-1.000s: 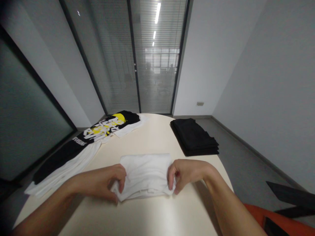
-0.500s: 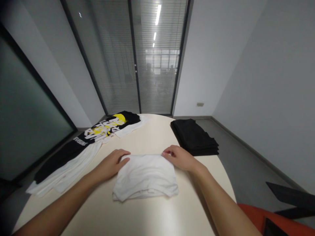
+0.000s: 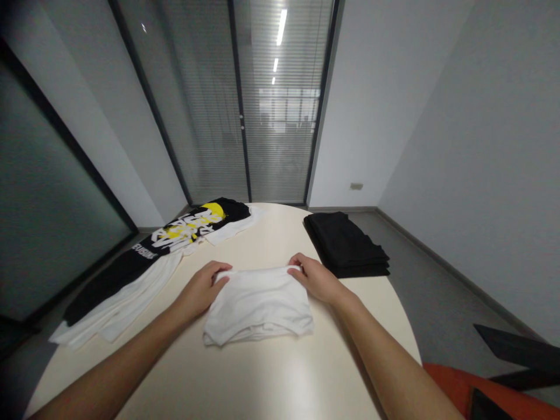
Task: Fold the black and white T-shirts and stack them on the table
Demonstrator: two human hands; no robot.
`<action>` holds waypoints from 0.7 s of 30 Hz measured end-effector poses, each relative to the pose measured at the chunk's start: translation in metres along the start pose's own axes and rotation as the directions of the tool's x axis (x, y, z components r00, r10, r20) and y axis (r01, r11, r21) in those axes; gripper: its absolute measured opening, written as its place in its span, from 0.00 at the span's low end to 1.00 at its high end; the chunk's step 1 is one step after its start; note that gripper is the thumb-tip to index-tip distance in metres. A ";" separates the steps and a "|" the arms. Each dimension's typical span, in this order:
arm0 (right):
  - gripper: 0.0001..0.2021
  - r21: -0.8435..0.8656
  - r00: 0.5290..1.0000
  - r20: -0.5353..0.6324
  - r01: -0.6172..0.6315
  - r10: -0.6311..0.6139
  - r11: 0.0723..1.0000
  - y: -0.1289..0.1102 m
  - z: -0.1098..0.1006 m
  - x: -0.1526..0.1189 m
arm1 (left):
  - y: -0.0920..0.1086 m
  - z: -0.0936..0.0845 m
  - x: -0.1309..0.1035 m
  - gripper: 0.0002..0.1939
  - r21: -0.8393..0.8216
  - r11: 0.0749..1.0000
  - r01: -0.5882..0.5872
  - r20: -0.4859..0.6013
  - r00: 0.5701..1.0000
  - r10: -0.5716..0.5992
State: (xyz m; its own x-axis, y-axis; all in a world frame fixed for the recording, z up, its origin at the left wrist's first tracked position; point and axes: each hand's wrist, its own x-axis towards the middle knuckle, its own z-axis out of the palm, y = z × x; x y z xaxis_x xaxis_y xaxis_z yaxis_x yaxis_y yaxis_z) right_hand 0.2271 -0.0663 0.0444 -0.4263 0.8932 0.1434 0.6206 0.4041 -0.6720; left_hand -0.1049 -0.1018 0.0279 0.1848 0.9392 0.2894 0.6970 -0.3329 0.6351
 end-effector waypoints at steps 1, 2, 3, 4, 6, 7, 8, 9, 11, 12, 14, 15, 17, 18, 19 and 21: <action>0.14 -0.019 0.999 -0.022 0.026 -0.027 0.999 -0.002 0.001 0.001 | 0.004 0.001 -0.002 0.15 0.045 0.998 -0.049 -0.020 0.999 0.050; 0.14 -0.046 0.997 -0.040 0.065 -0.067 0.997 -0.004 0.002 0.001 | 0.009 0.002 -0.004 0.16 0.086 0.991 -0.105 -0.019 0.994 0.107; 0.14 -0.079 0.992 -0.057 0.110 -0.114 0.991 -0.008 0.003 0.001 | 0.014 0.003 -0.007 0.18 0.120 0.980 -0.162 0.008 0.987 0.162; 0.15 -0.110 0.984 -0.066 0.156 -0.163 0.982 -0.013 0.004 0.000 | 0.019 0.003 -0.011 0.21 0.143 0.965 -0.219 0.064 0.975 0.211; 0.19 -0.144 0.969 -0.026 0.238 -0.244 0.960 -0.025 0.008 -0.004 | 0.027 0.003 -0.018 0.31 0.162 0.935 -0.315 0.235 0.933 0.274; 0.22 -0.143 0.962 0.033 0.272 -0.270 0.952 -0.031 0.011 -0.006 | 0.029 0.003 -0.021 0.35 0.167 0.923 -0.347 0.319 0.905 0.282; 0.26 -0.133 0.952 0.115 0.298 -0.284 0.945 -0.036 0.015 -0.009 | 0.030 0.003 -0.023 0.39 0.171 0.915 -0.366 0.390 0.878 0.278; 0.30 -0.121 0.938 0.198 0.312 -0.285 0.942 -0.040 0.019 -0.012 | 0.029 0.003 -0.025 0.41 0.176 0.910 -0.376 0.442 0.856 0.268; 0.37 -0.114 0.907 0.334 0.309 -0.256 0.944 -0.046 0.025 -0.016 | 0.028 0.002 -0.026 0.42 0.192 0.906 -0.377 0.489 0.837 0.244; 0.41 -0.123 0.896 0.379 0.296 -0.231 0.947 -0.048 0.027 -0.017 | 0.027 0.001 -0.025 0.43 0.201 0.906 -0.372 0.501 0.834 0.231; 0.47 -0.155 0.886 0.424 0.273 -0.186 0.949 -0.049 0.029 -0.019 | 0.026 0.000 -0.024 0.46 0.220 0.906 -0.361 0.522 0.829 0.204; 0.49 -0.169 0.884 0.433 0.270 -0.175 0.948 -0.049 0.029 -0.020 | 0.026 -0.001 -0.023 0.47 0.228 0.907 -0.355 0.525 0.829 0.192; 0.53 -0.189 0.879 0.444 0.279 -0.171 0.941 -0.050 0.028 -0.021 | 0.025 -0.001 -0.022 0.47 0.240 0.908 -0.343 0.515 0.838 0.181; 0.55 -0.197 0.877 0.448 0.285 -0.172 0.938 -0.051 0.028 -0.022 | 0.024 -0.001 -0.022 0.45 0.240 0.909 -0.340 0.502 0.845 0.184; 0.56 -0.204 0.874 0.455 0.290 -0.172 0.935 -0.052 0.028 -0.022 | 0.023 0.000 -0.021 0.42 0.238 0.911 -0.338 0.485 0.854 0.190; 0.55 -0.213 0.868 0.469 0.291 -0.163 0.933 -0.054 0.027 -0.022 | 0.020 0.001 -0.020 0.36 0.235 0.917 -0.322 0.430 0.881 0.200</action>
State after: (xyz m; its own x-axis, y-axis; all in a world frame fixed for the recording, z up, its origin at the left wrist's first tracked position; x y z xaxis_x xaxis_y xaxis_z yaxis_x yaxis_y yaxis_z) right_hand 0.1853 -0.1131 0.0578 -0.7800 0.6167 -0.1063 0.5952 0.6787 -0.4302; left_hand -0.0939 -0.1269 0.0348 0.5995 0.7969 0.0739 0.7423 -0.5882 0.3208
